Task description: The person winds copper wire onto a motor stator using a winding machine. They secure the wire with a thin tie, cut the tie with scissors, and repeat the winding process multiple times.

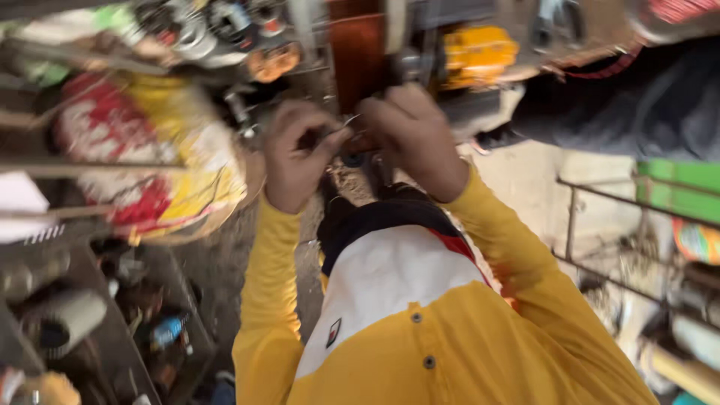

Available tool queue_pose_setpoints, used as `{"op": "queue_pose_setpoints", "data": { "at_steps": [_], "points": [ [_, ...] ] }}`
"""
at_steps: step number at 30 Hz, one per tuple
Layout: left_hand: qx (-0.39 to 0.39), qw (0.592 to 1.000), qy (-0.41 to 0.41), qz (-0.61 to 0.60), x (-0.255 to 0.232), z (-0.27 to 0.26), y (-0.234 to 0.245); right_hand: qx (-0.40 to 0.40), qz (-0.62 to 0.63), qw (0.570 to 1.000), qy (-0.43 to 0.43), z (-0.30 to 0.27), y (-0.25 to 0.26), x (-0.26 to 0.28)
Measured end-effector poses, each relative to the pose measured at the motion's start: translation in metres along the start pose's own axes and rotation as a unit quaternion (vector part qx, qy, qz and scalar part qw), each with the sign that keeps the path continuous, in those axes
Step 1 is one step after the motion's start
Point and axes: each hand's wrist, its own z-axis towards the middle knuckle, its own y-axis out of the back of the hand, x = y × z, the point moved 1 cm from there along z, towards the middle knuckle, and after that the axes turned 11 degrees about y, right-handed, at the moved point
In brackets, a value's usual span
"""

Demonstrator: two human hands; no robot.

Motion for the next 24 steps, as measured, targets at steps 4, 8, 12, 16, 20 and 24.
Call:
{"op": "queue_pose_setpoints", "data": {
  "at_steps": [4,8,12,16,20,24],
  "points": [
    [-0.044,0.993,0.097,0.049,-0.011,-0.008,0.009,-0.015,-0.044,0.999,-0.002,-0.003,-0.002,0.007],
    [-0.100,0.963,0.050,0.244,-0.024,-0.016,0.000,-0.018,-0.066,0.998,0.009,-0.002,-0.005,0.009],
    [-0.104,0.945,0.039,0.307,-0.027,-0.015,-0.007,-0.024,-0.084,0.996,0.020,0.002,-0.005,0.011],
    [-0.107,0.987,0.046,0.108,-0.023,-0.014,-0.007,-0.021,-0.094,0.995,0.011,0.002,-0.001,0.013],
    [-0.092,0.994,0.044,0.026,-0.014,-0.018,-0.013,0.008,-0.126,0.991,0.030,0.002,0.003,0.017],
    [-0.095,0.985,-0.008,0.141,0.001,-0.024,-0.027,0.038,-0.148,0.985,0.080,0.007,0.010,0.020]
  ]
}}
